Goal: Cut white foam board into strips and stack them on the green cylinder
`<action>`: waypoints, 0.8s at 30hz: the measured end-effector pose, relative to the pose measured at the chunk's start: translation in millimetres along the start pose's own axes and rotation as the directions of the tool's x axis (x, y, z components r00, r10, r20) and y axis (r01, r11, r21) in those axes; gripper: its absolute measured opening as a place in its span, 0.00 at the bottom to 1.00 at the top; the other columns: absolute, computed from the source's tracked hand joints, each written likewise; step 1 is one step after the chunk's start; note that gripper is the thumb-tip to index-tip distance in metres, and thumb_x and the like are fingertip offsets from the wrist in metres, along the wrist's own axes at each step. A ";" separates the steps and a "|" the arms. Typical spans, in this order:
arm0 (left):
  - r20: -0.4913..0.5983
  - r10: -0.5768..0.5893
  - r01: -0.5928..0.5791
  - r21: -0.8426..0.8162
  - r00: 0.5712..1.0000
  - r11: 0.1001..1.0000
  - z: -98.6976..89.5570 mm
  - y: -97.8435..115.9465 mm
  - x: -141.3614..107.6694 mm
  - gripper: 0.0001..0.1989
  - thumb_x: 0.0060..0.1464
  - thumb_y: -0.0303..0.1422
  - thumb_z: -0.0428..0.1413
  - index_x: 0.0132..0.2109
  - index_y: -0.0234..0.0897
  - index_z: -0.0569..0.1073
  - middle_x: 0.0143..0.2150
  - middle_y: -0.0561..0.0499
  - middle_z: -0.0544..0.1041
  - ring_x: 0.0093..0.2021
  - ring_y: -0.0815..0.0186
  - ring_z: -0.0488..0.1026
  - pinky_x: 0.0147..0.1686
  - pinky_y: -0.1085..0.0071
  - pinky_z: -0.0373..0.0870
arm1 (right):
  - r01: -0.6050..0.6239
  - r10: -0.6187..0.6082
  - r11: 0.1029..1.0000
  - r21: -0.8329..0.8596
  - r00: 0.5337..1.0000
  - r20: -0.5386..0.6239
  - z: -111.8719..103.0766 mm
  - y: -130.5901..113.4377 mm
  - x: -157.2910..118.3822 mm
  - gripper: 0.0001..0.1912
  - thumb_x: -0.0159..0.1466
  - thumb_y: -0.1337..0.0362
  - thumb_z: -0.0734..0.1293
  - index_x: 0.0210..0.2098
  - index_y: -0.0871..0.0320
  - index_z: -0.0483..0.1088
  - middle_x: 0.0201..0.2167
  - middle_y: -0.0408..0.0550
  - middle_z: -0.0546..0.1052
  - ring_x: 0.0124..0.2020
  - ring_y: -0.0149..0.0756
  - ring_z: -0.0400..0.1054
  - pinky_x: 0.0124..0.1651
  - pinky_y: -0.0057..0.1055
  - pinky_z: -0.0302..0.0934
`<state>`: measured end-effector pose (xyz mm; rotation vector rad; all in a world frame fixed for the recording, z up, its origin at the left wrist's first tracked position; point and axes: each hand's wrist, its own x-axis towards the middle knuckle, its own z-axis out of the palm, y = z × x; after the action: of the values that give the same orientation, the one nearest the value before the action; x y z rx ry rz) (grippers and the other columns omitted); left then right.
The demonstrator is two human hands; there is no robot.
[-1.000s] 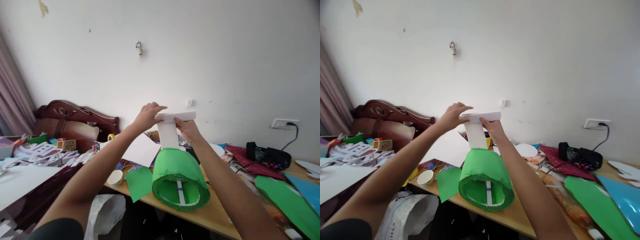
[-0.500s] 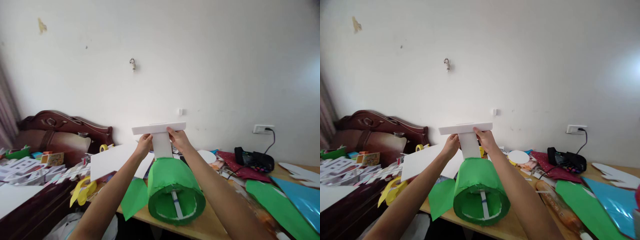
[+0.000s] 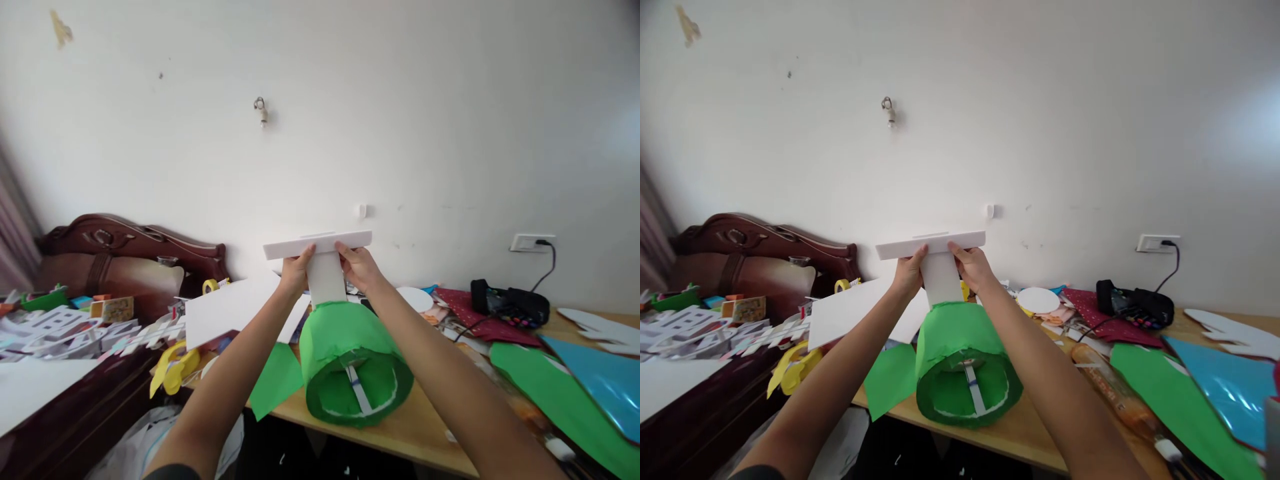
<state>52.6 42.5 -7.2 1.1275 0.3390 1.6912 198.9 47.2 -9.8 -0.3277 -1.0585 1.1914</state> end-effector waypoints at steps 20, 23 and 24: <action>-0.061 0.071 -0.060 0.165 0.996 0.984 -29.7 71.8 24.9 0.20 0.40 0.34 0.71 0.41 0.32 0.78 0.44 0.41 0.82 0.42 0.54 0.80 0.47 0.59 0.77 | -0.165 0.118 0.878 -0.450 0.984 -0.131 -95.3 -3.2 -56.1 0.24 0.58 0.42 0.68 0.43 0.53 0.74 0.42 0.51 0.79 0.41 0.38 0.75 0.49 0.37 0.70; -0.121 0.125 -0.105 0.162 0.985 0.981 -51.0 93.8 25.6 0.18 0.41 0.33 0.71 0.41 0.32 0.78 0.41 0.42 0.83 0.41 0.56 0.81 0.49 0.60 0.77 | -0.316 0.181 0.681 -0.661 0.947 -0.266 -132.0 40.7 -102.6 0.20 0.58 0.44 0.67 0.34 0.54 0.74 0.35 0.54 0.80 0.34 0.42 0.75 0.40 0.39 0.71; -0.131 0.146 -0.124 0.158 0.981 0.980 -57.7 99.0 25.5 0.18 0.42 0.33 0.71 0.41 0.32 0.78 0.41 0.43 0.83 0.41 0.57 0.81 0.50 0.61 0.77 | -0.342 0.203 0.632 -0.696 0.939 -0.277 -139.1 55.6 -120.5 0.18 0.57 0.46 0.67 0.31 0.54 0.73 0.32 0.54 0.80 0.32 0.43 0.74 0.37 0.39 0.70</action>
<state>-53.2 38.1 43.3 1.1629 0.4951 1.8975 279.6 6.1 -179.4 -1.2593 -1.3368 0.9117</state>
